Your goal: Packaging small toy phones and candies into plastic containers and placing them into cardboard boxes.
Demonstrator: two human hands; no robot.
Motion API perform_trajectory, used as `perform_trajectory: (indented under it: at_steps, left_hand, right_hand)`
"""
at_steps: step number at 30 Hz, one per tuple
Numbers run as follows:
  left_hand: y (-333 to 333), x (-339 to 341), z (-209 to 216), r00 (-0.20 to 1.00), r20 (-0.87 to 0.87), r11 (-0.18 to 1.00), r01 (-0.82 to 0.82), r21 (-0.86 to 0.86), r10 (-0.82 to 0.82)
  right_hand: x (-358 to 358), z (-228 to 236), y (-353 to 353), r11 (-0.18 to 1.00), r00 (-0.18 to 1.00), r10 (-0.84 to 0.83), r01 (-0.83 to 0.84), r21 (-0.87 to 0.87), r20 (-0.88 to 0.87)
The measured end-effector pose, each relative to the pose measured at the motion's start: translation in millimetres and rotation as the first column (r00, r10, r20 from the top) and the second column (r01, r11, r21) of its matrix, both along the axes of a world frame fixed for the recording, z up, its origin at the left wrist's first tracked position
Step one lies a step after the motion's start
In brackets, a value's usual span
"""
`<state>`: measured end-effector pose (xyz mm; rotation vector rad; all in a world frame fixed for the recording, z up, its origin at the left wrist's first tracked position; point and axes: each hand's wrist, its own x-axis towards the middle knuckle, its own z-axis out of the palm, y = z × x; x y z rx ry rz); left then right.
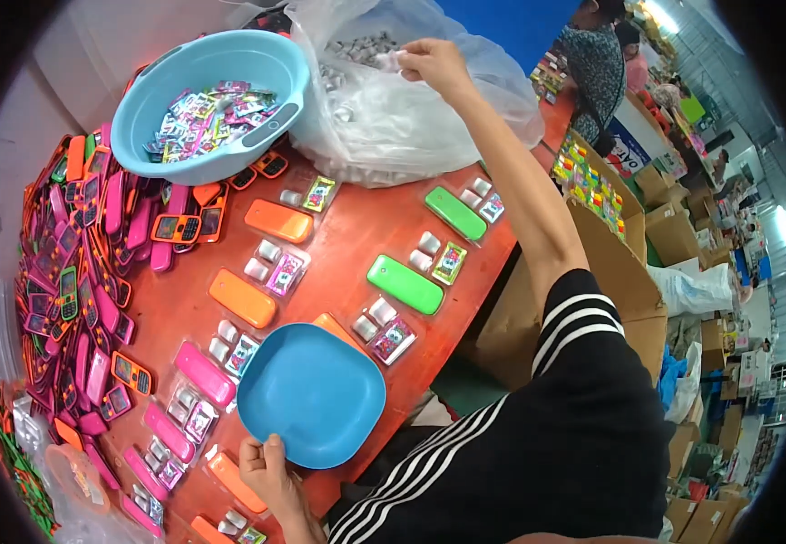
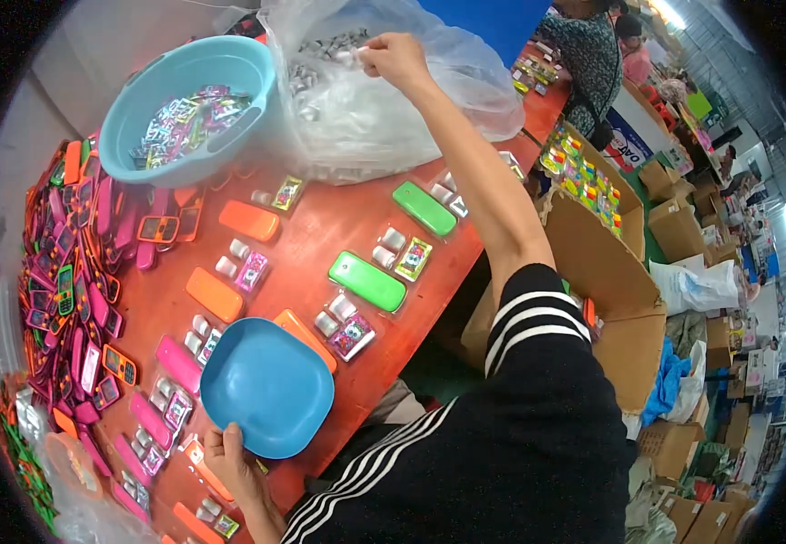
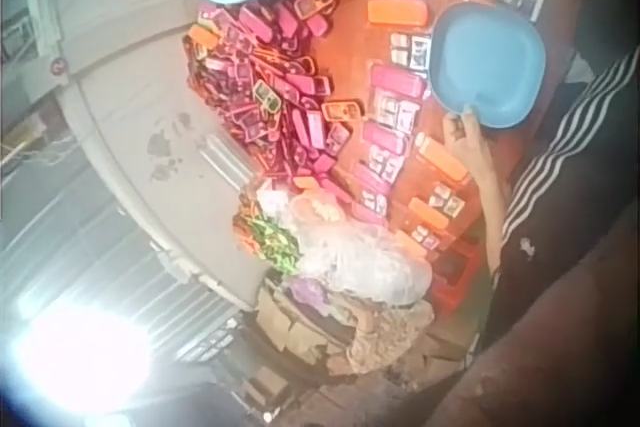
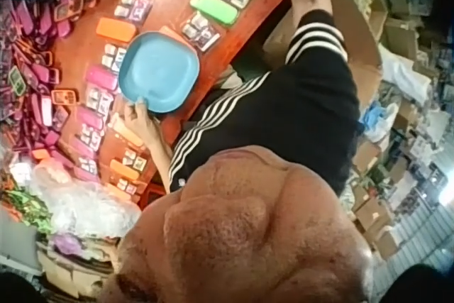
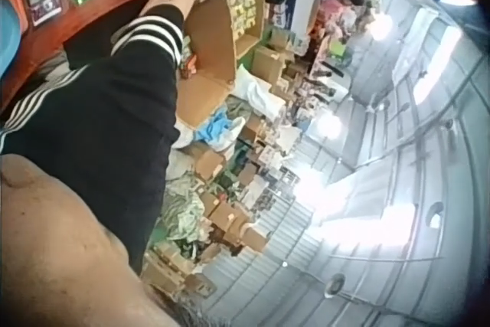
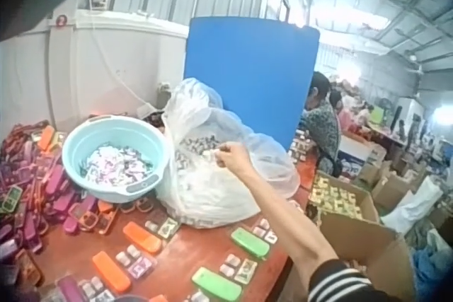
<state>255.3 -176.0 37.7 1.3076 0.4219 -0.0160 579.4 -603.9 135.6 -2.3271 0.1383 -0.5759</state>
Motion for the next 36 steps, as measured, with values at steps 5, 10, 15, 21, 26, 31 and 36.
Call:
perform_trajectory:
  at_steps: [5,10,15,21,26,31,36]
  left_hand:
    - [-0.2,0.3,4.7,1.000,-0.025,1.000,0.018,-0.016,-0.018]
    - [-8.3,12.0,14.3,0.999,-0.040,0.997,-0.015,-0.077,0.011]
    - [9.0,1.9,30.9,0.987,-0.052,0.987,0.156,0.042,-0.154]
    - [26.7,32.7,31.4,1.000,-0.015,0.986,0.022,-0.165,-0.025]
    - [35.4,129.1,49.4,0.969,0.245,0.925,0.123,-0.360,-0.033]
    - [-2.2,196.7,129.1,0.813,0.542,0.959,0.279,-0.041,-0.213]
    - [-39.6,121.4,84.3,0.839,0.248,0.873,0.444,0.200,-0.484]
  right_hand:
    - [-16.8,3.7,12.5,0.783,0.976,0.214,-0.193,0.591,0.035]
    - [-43.2,17.6,37.9,0.651,0.913,0.408,-0.315,0.691,0.032]
    - [-85.6,32.4,83.7,0.548,0.807,0.584,-0.469,0.692,0.084]
    - [-171.2,13.3,98.3,0.419,0.763,0.642,-0.434,0.798,0.078]
    - [-236.8,-16.6,137.4,0.297,0.762,0.647,-0.297,0.907,0.037]
    - [-260.3,-27.4,156.3,0.092,0.794,0.605,-0.153,0.984,0.067]
    - [-261.7,-23.5,167.0,0.057,0.789,0.611,-0.119,0.991,0.060]
